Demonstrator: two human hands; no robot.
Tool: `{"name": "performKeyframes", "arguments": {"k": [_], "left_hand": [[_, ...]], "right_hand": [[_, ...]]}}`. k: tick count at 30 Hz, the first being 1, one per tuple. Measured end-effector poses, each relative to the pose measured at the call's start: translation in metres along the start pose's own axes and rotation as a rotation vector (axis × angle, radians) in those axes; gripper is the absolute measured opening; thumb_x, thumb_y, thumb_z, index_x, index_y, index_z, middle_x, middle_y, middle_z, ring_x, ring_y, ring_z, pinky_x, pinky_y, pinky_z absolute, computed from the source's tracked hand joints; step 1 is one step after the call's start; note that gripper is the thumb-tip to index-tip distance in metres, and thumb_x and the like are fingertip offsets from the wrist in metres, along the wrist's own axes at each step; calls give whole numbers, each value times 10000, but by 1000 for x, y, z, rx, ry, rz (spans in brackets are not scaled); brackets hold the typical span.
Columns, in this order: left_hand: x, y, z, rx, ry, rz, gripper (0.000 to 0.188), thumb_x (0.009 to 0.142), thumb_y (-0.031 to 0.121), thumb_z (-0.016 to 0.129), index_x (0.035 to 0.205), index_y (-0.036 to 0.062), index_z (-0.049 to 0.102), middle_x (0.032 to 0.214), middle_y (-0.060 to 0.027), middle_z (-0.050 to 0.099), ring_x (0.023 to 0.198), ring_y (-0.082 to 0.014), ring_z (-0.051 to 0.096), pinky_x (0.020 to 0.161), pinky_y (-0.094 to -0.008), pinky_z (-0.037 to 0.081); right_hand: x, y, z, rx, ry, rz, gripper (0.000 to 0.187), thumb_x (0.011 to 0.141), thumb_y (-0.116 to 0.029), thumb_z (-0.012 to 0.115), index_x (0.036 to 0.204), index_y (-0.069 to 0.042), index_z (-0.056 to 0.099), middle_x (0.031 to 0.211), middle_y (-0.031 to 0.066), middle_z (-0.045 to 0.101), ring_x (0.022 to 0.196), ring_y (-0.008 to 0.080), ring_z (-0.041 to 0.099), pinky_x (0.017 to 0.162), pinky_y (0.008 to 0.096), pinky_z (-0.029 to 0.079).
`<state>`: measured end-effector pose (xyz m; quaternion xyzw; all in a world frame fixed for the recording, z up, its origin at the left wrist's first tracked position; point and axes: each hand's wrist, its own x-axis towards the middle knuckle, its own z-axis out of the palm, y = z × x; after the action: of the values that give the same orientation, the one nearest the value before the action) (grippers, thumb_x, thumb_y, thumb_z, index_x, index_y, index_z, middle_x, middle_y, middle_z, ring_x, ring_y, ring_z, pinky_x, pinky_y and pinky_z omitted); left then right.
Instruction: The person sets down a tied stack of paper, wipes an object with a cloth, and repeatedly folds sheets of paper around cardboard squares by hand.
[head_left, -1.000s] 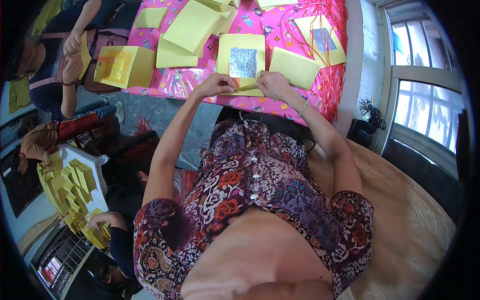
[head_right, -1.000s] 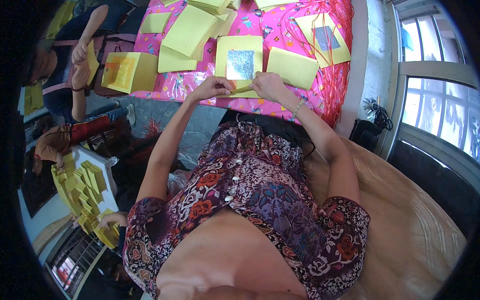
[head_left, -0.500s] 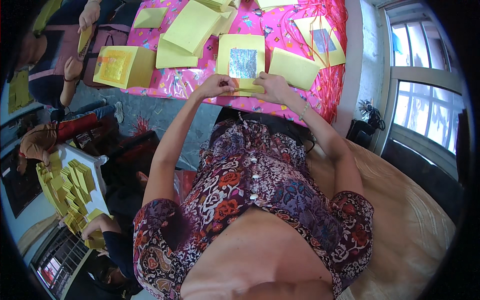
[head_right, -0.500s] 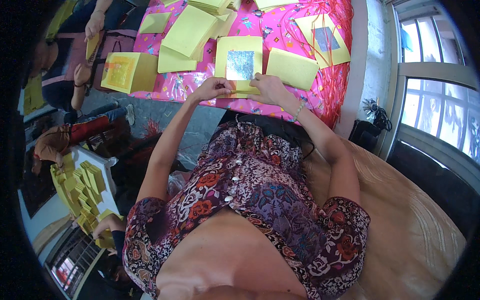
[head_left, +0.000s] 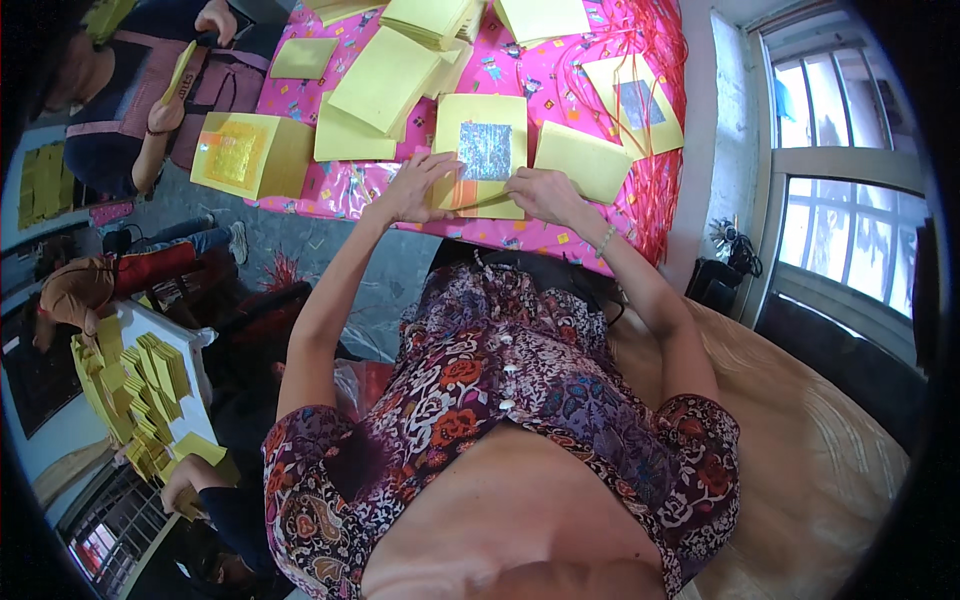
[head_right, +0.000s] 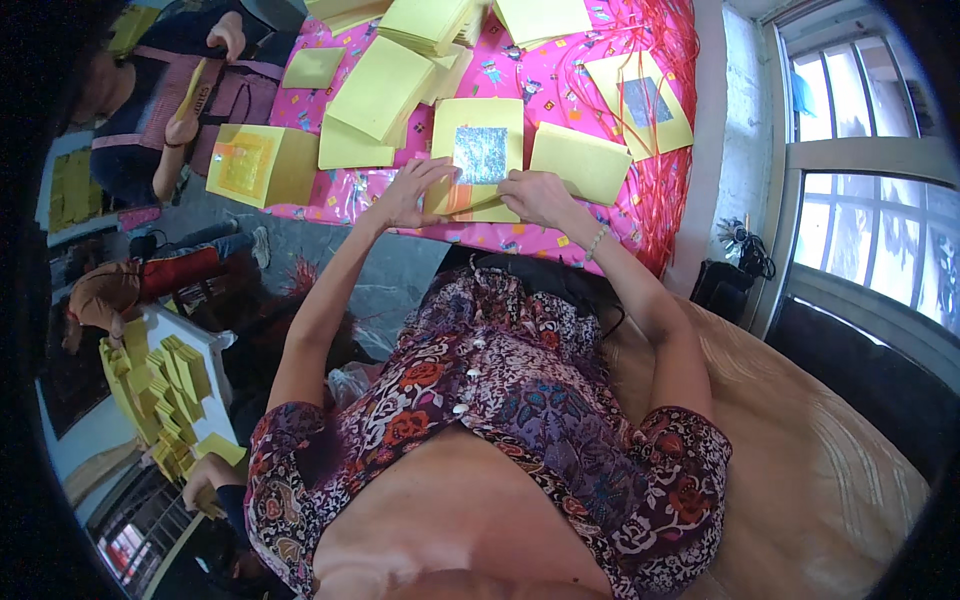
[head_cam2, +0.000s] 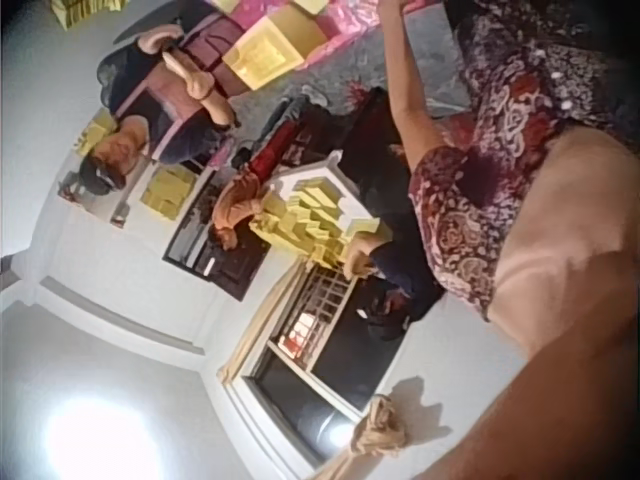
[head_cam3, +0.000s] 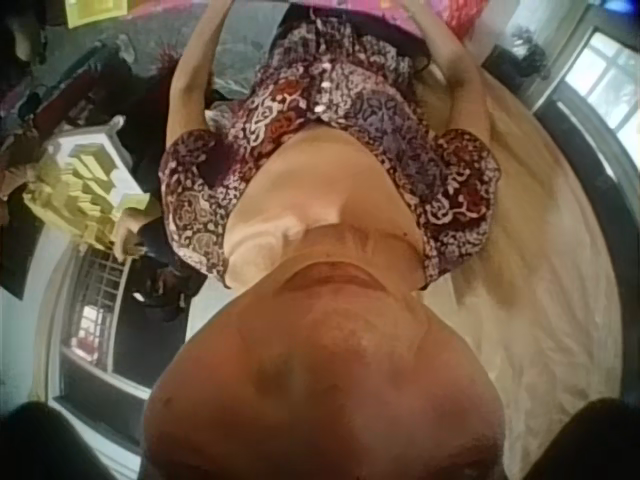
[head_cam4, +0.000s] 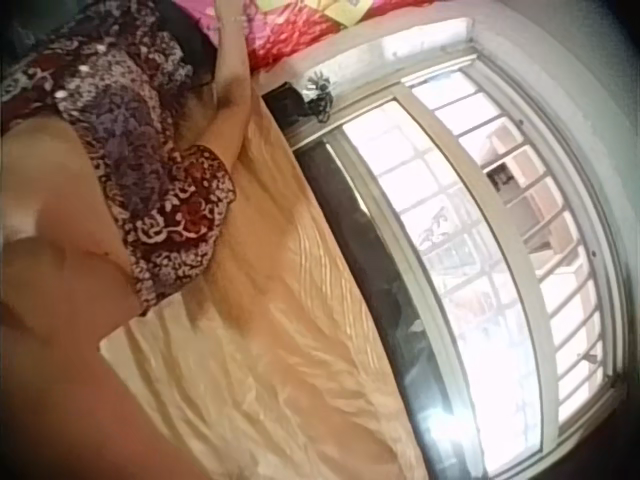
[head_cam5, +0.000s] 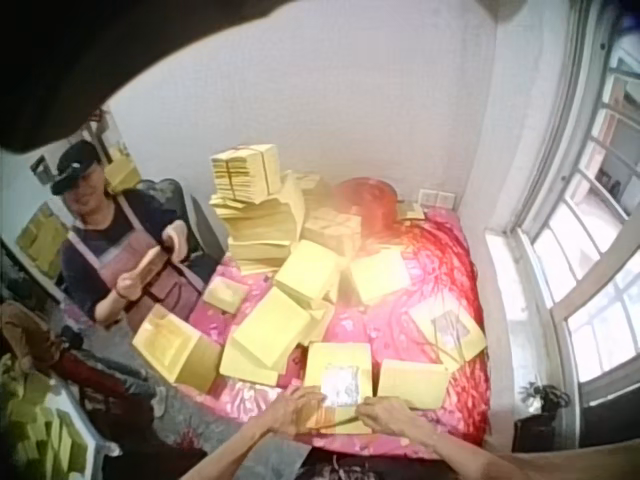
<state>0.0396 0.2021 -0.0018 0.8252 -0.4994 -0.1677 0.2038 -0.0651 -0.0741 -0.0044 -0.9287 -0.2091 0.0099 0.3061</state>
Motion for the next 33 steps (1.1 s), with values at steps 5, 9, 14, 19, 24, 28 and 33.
{"name": "performKeyframes", "arguments": {"k": [5, 9, 14, 19, 24, 28, 33], "left_hand": [[-3, 4, -14, 1, -19, -1, 911, 582, 394, 824, 1355, 149, 409, 1390, -114, 393, 1209, -353, 378, 1012, -466, 345], [6, -11, -6, 50, 19, 10, 742, 678, 322, 789, 1311, 114, 463, 1328, -129, 459, 1187, -341, 402, 1005, -413, 362], [19, -20, 3, -89, 200, -82, 509, 785, 227, 713, 1225, 63, 516, 1126, -136, 590, 1055, -291, 514, 916, -377, 427], [41, -10, -2, -362, 389, -247, 367, 836, 217, 667, 1135, 29, 567, 907, -112, 657, 800, -228, 622, 731, -337, 494], [46, -14, 14, -450, 578, -368, 362, 829, 347, 664, 996, 39, 569, 754, -142, 662, 658, -318, 649, 589, -383, 500], [49, -6, 22, -295, 565, -502, 412, 823, 425, 650, 894, 36, 532, 688, -160, 624, 630, -361, 615, 562, -438, 468], [49, 2, 26, -204, 540, -608, 325, 819, 358, 682, 904, 63, 575, 627, -86, 582, 525, -195, 560, 506, -337, 430]], "right_hand": [[-2, 5, -9, 120, 6, 61, 162, 848, -218, 570, 933, -100, 640, 821, 87, 610, 723, 286, 623, 645, 403, 504], [1, 9, -12, 182, 23, 63, 187, 853, -235, 578, 968, -101, 640, 853, 89, 626, 736, 297, 627, 669, 400, 511], [4, 2, -23, 296, 70, 138, 220, 841, -237, 609, 994, -81, 631, 839, 109, 614, 740, 295, 629, 692, 387, 518], [9, 15, -12, 368, 300, 275, 244, 835, -234, 647, 943, -20, 601, 779, 118, 577, 701, 273, 618, 646, 363, 509], [22, 20, 1, 267, 400, 392, 250, 827, -225, 666, 827, 6, 570, 734, 130, 544, 611, 252, 561, 577, 357, 470], [24, 19, 7, 358, 520, 475, 257, 828, -214, 668, 764, 6, 553, 714, 125, 536, 607, 256, 553, 574, 363, 461], [25, 16, 9, 277, 478, 555, 239, 826, -198, 668, 768, -3, 544, 720, 125, 541, 644, 270, 563, 591, 377, 457]]}}
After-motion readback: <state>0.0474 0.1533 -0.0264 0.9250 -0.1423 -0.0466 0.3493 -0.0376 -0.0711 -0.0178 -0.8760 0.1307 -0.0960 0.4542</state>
